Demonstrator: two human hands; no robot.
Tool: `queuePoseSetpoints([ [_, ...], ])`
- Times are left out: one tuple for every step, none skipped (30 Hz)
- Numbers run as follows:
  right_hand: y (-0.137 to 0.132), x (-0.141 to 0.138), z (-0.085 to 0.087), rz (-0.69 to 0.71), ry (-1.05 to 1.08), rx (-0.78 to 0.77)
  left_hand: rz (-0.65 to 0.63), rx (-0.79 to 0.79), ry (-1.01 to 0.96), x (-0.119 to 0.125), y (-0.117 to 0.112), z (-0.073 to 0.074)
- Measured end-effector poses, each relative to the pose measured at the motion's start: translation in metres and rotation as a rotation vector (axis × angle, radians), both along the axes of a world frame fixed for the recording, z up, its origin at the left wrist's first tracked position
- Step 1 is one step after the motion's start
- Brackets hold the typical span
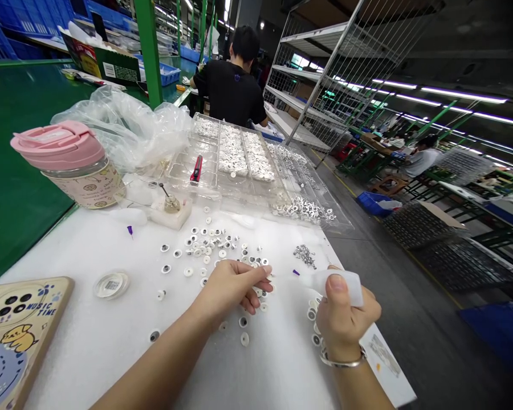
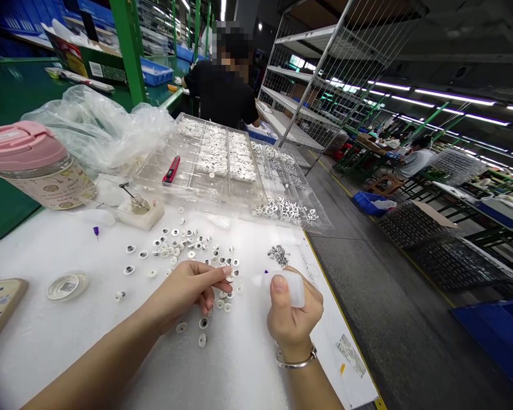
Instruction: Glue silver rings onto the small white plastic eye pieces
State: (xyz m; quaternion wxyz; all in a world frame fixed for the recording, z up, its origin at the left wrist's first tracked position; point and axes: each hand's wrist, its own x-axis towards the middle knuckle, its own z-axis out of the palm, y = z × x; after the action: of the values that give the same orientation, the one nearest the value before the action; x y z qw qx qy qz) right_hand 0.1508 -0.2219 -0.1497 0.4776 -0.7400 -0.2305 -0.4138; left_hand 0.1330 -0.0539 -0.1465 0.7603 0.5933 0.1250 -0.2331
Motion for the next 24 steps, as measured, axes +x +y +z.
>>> queuePoseSetpoints([
  [0.0002,0.0004,-0.0003,-0.005,0.001,0.014,-0.003,0.002,-0.001,0.0,-0.0001,0.0001],
  [0.0003,0.0007,-0.0005,-0.013,0.006,0.018,-0.006,0.004,-0.003,0.0,-0.0003,0.0001],
  [0.0002,0.0009,-0.0006,-0.023,0.009,0.014,-0.007,0.006,-0.006,0.0,-0.0004,0.0001],
  [0.0001,0.001,-0.0005,-0.032,0.012,0.003,-0.008,0.009,-0.008,0.0,-0.0004,-0.0001],
  [-0.0001,0.0009,-0.0003,-0.037,0.014,-0.007,-0.009,0.012,-0.011,0.0,-0.0004,-0.0004],
  [-0.0003,0.0008,0.0001,-0.037,0.013,-0.014,-0.011,0.013,-0.014,0.0,-0.0004,-0.0007],
  [-0.0004,0.0006,0.0005,-0.036,0.01,-0.016,-0.011,0.012,-0.017,0.0001,-0.0003,-0.0012],
  [-0.0004,0.0004,0.0009,-0.033,0.007,-0.02,-0.012,0.01,-0.019,0.0001,-0.0002,-0.0017],
  [-0.0003,0.0002,0.0014,-0.031,0.001,-0.025,-0.012,0.009,-0.021,0.0002,-0.0002,-0.0023],
  [-0.0001,0.0,0.0018,-0.029,-0.004,-0.031,-0.012,0.008,-0.021,0.0002,-0.0001,-0.0028],
  [0.0001,-0.0002,0.0021,-0.025,-0.008,-0.035,-0.012,0.008,-0.02,0.0002,0.0,-0.0032],
  [0.0004,-0.0004,0.0024,-0.02,-0.011,-0.039,-0.01,0.008,-0.018,0.0002,0.0,-0.0034],
  [0.0007,-0.0005,0.0027,-0.013,-0.014,-0.043,-0.009,0.009,-0.014,0.0002,0.0001,-0.0034],
  [0.001,-0.0007,0.0029,-0.003,-0.014,-0.047,-0.008,0.01,-0.01,0.0001,0.0002,-0.0032],
  [0.0012,-0.0008,0.0031,0.006,-0.02,-0.046,-0.007,0.011,-0.007,0.0,0.0003,-0.0028],
  [0.0015,-0.0009,0.0032,0.015,-0.024,-0.049,-0.008,0.013,-0.003,0.0,0.0003,-0.0023],
  [0.0016,-0.0009,0.0034,0.022,-0.031,-0.048,-0.01,0.017,0.001,-0.0001,0.0004,-0.0018],
  [0.0017,-0.0009,0.0035,0.024,-0.036,-0.047,-0.013,0.023,0.004,-0.0001,0.0004,-0.0014],
  [0.0017,-0.0008,0.0036,0.022,-0.038,-0.047,-0.015,0.028,0.006,0.0,0.0004,-0.0013],
  [0.0016,-0.0007,0.0036,0.017,-0.036,-0.05,-0.015,0.032,0.006,0.0,0.0003,-0.0014],
  [0.0014,-0.0006,0.0038,0.011,-0.029,-0.06,-0.013,0.032,0.003,0.0001,0.0002,-0.002],
  [0.0012,-0.0005,0.0039,0.004,-0.018,-0.069,-0.011,0.03,-0.001,0.0002,0.0,-0.0028],
  [0.0009,-0.0003,0.004,-0.001,-0.009,-0.074,-0.008,0.028,-0.007,0.0002,-0.0002,-0.0038],
  [0.0008,-0.0002,0.0042,-0.004,0.002,-0.077,-0.004,0.026,-0.014,0.0003,-0.0004,-0.0049],
])
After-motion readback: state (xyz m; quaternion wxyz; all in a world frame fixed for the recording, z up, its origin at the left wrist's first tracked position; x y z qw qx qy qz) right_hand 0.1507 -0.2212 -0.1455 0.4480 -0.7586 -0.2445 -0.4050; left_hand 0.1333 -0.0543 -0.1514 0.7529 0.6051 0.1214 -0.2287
